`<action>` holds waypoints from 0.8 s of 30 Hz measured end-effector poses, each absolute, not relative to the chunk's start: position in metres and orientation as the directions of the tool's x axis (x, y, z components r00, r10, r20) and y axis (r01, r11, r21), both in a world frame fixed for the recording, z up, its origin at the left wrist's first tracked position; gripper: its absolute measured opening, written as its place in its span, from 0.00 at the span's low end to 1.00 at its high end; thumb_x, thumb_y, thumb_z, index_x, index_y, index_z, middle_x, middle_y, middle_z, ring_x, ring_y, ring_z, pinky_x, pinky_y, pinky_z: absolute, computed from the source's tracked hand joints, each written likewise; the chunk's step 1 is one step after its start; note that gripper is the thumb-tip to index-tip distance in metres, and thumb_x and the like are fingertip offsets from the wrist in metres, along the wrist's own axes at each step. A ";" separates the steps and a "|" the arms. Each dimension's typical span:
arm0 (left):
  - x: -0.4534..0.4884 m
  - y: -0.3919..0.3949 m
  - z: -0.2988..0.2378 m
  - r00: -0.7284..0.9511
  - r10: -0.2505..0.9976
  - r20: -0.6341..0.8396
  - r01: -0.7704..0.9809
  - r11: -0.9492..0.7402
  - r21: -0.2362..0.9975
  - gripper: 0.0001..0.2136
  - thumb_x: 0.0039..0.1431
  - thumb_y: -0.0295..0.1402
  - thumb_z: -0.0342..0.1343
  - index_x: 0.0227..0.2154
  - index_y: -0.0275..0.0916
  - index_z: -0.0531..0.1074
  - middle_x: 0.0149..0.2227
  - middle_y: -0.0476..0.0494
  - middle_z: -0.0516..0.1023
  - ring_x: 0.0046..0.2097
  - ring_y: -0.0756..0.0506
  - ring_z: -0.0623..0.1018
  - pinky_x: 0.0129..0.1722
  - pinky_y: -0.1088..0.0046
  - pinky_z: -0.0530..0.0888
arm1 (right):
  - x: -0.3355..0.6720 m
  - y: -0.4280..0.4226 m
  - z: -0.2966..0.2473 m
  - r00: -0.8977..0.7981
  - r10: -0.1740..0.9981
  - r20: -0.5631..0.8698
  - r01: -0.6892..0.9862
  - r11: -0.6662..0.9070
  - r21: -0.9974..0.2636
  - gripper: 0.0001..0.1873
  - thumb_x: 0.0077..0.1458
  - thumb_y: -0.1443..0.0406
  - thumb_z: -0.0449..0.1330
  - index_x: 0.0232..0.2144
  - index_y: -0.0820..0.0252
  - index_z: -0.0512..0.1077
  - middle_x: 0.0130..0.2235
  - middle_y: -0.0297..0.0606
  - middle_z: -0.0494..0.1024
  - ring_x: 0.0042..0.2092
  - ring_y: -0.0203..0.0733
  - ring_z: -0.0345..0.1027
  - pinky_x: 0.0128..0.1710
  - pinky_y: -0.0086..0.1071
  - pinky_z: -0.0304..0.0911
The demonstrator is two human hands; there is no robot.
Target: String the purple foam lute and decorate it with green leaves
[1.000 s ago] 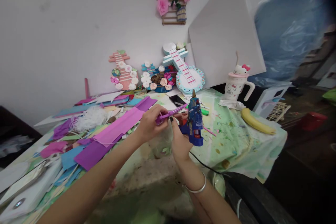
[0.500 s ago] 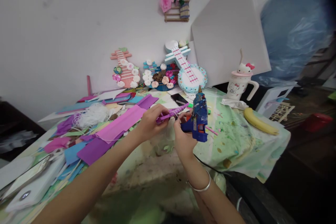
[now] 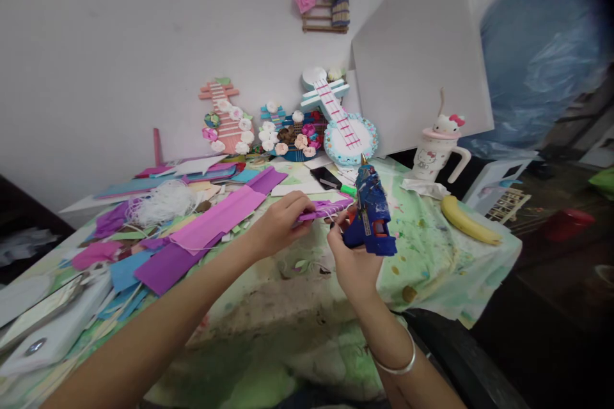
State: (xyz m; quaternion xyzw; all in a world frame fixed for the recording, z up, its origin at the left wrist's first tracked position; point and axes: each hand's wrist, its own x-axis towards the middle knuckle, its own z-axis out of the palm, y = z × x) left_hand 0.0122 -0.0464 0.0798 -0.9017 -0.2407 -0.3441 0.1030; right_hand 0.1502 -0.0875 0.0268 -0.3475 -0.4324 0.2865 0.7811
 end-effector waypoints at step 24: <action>-0.006 -0.055 0.108 0.743 0.322 0.587 0.519 -0.831 -0.201 0.06 0.59 0.24 0.48 0.40 0.37 0.63 0.36 0.41 0.71 0.38 0.46 0.72 0.37 0.71 0.71 | 0.180 -0.099 0.061 0.206 0.878 0.433 -0.435 0.478 -0.763 0.07 0.46 0.62 0.64 0.29 0.58 0.72 0.29 0.34 0.75 0.33 0.40 0.71 0.37 0.36 0.69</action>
